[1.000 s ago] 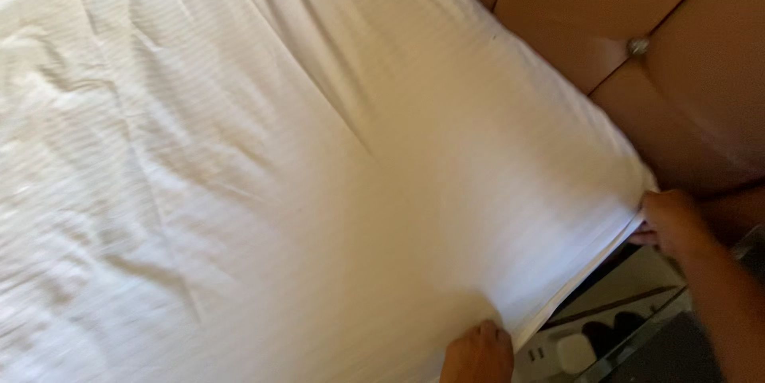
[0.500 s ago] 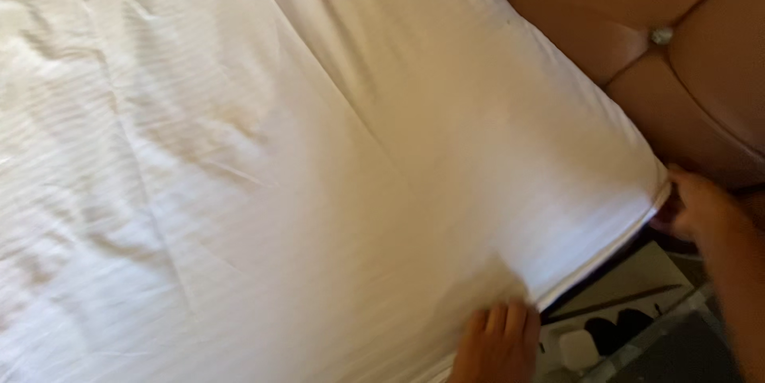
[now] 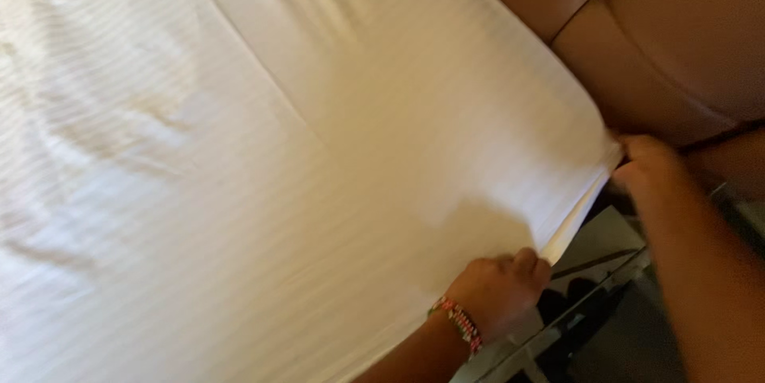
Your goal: The person spreads a white fitted sheet over a mattress, tucks the edges under the mattress, and smooths the surface. The person walks around the bed to adjust the sheet on all sides and ensures it is evenly laid.
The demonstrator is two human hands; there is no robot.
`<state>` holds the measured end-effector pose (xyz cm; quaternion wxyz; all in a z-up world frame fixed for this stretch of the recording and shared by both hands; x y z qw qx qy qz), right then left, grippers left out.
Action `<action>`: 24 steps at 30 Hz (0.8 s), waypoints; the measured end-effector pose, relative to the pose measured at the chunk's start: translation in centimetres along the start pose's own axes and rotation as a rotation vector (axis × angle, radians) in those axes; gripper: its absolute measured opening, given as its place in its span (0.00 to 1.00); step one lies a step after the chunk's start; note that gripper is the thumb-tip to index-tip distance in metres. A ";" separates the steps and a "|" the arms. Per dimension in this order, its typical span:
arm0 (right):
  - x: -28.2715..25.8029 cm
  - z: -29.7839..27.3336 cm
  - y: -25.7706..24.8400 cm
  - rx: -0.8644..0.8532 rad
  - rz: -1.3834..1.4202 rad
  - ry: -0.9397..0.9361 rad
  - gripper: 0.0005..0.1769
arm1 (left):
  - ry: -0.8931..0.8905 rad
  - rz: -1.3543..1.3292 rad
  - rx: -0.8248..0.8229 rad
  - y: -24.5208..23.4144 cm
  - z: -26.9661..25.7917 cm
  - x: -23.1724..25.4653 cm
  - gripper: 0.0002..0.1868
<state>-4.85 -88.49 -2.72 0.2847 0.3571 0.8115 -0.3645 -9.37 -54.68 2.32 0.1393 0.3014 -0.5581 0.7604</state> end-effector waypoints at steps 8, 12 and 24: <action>-0.6 -1.4 0.5 0.252 -0.281 -0.154 0.29 | -0.079 -0.031 -0.035 4.4 1.0 -3.6 0.11; -1.8 -8.6 7.5 0.644 -0.678 -0.760 0.30 | 0.114 -0.092 0.073 3.7 0.0 -2.0 0.22; 3.3 -26.5 26.2 0.323 -1.108 -1.653 0.35 | -0.491 0.445 0.319 -20.6 -25.3 -18.7 0.38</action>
Point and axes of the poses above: each hand's wrist, its own z-axis towards the middle knuckle, its own y-axis out of the palm, x = y × z, the point moved 5 cm from there along z, towards the middle knuckle, and after that the axes turned 12 degrees about -z, right-handed, at the moved point
